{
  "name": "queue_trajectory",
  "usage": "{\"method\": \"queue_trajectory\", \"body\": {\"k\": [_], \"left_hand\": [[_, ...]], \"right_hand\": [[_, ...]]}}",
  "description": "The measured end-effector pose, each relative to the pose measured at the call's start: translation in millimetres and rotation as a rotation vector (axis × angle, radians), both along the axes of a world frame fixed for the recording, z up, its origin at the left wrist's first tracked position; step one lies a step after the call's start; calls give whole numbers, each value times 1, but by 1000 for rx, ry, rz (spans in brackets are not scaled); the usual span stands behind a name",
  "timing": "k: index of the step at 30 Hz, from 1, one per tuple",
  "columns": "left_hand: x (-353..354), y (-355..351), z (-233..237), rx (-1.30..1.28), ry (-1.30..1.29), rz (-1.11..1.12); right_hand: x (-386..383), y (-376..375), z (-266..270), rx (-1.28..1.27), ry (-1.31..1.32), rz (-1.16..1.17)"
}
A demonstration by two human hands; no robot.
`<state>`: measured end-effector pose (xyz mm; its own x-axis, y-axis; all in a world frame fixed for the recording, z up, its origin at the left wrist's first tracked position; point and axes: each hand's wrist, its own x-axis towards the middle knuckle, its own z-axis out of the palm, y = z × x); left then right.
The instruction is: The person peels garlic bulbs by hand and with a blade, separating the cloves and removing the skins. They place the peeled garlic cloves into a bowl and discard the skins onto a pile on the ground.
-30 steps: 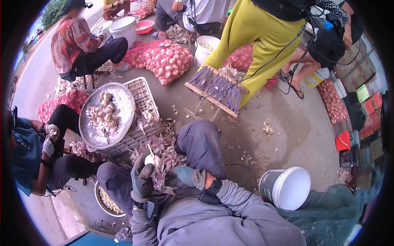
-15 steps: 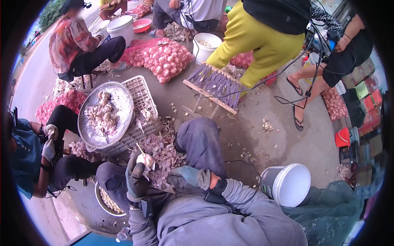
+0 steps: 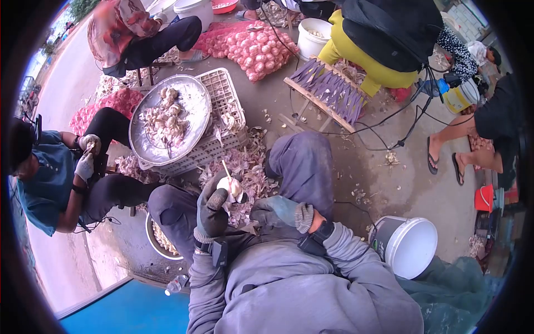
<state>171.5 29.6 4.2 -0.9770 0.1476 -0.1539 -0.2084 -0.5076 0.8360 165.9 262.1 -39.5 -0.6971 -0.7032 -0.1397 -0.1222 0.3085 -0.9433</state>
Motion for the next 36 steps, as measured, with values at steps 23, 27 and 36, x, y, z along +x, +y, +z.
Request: {"method": "queue_trajectory", "body": {"k": [23,27,36], "left_hand": [[-21,-36,38,-14,98,170],[-33,-59,32,-86,153,181],[-49,-72,54,-61,132,349]], "right_hand": [[-18,6,44,-342,-753,-131],[-50,-15,70,-463,-890,-191],[-101,-80,69,-594,-354,-79]]}}
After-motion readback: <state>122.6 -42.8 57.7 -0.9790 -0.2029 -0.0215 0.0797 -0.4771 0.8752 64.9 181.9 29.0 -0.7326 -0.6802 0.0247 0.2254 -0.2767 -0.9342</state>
